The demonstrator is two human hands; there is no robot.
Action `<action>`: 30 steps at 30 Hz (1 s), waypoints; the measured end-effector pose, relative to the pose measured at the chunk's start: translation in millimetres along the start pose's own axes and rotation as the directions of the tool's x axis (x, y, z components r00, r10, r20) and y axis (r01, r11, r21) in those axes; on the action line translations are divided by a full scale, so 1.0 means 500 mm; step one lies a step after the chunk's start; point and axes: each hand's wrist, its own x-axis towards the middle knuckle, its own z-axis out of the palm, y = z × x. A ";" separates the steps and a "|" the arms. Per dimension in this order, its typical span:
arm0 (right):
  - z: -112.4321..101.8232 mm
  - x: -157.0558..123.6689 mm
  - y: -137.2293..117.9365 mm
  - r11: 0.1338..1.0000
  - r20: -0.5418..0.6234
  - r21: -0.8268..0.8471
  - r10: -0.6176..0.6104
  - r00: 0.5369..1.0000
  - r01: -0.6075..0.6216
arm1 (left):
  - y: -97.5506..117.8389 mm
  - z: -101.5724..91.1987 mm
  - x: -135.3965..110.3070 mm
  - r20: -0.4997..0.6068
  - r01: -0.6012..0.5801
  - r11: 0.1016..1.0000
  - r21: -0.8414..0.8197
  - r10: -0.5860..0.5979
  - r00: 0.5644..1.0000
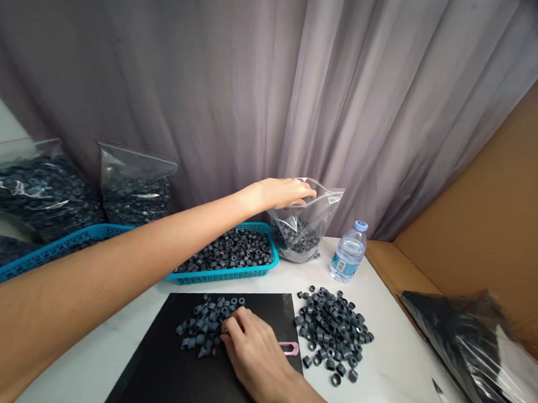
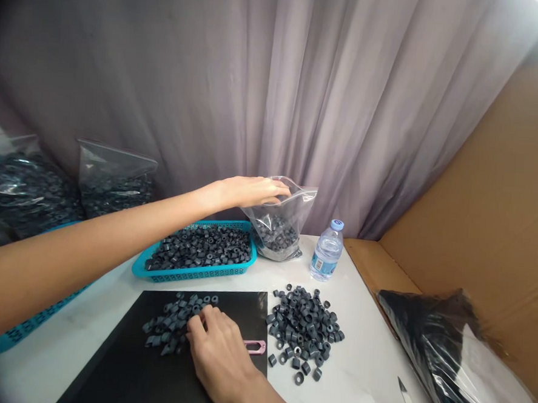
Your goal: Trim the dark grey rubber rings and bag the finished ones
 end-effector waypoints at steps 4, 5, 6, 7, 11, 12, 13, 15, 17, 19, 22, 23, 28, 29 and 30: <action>0.004 0.000 0.001 1.000 0.003 -0.003 0.001 1.000 -0.001 | -0.008 0.002 -0.004 0.007 -0.003 0.998 -0.062 0.004 1.000; 0.005 0.000 0.002 1.000 0.005 -0.005 0.002 1.000 -0.002 | -0.010 0.002 -0.005 0.009 -0.002 0.997 -0.078 0.003 1.000; 0.006 0.000 0.003 1.000 0.007 -0.008 0.002 1.000 -0.002 | -0.012 0.002 -0.004 0.012 -0.002 0.996 -0.093 0.004 1.000; 0.005 0.000 0.003 1.000 0.010 -0.011 0.001 1.000 -0.001 | -0.014 0.002 -0.003 0.016 -0.004 0.994 -0.106 0.005 1.000; 0.003 0.001 0.004 1.000 0.015 -0.022 0.003 1.000 -0.003 | -0.022 0.006 0.007 0.035 -0.007 0.989 -0.146 0.013 0.999; 0.003 0.001 0.003 1.000 0.013 -0.025 0.005 1.000 -0.005 | -0.024 0.010 0.010 0.036 -0.001 0.988 -0.152 0.007 0.999; 0.003 0.001 0.002 1.000 0.010 -0.027 0.007 1.000 -0.007 | -0.026 0.014 0.013 0.034 0.009 0.988 -0.156 -0.004 0.999; 0.003 0.000 0.001 1.000 0.006 -0.027 0.007 1.000 -0.006 | -0.030 0.023 0.019 0.028 0.032 0.986 -0.166 -0.028 0.999; 0.003 -0.002 0.000 1.000 0.005 -0.023 0.002 1.000 -0.002 | -0.034 0.028 0.021 0.025 0.045 0.983 -0.179 -0.041 0.999; 0.002 -0.004 -0.001 1.000 0.006 -0.018 -0.001 1.000 0.001 | -0.036 0.026 0.019 0.026 0.045 0.980 -0.195 -0.041 0.999; 0.002 -0.005 -0.001 1.000 0.008 -0.012 0.001 1.000 -0.001 | -0.036 0.014 0.009 0.031 0.045 0.975 -0.216 -0.039 0.999; 0.002 -0.005 -0.002 1.000 0.008 -0.010 0.002 1.000 -0.002 | -0.035 0.009 0.006 0.033 0.046 0.974 -0.220 -0.040 0.999; 0.002 -0.004 -0.003 1.000 -0.002 0.001 0.006 1.000 -0.006 | -0.035 -0.003 -0.001 0.017 0.057 0.976 -0.210 -0.055 0.998; 0.002 -0.004 -0.003 1.000 -0.004 0.003 0.006 1.000 -0.006 | -0.036 -0.003 -0.001 0.011 0.060 0.977 -0.203 -0.059 0.998; 0.001 -0.004 -0.003 1.000 -0.005 0.006 0.007 1.000 -0.006 | -0.037 -0.002 -0.001 0.006 0.062 0.979 -0.194 -0.062 0.998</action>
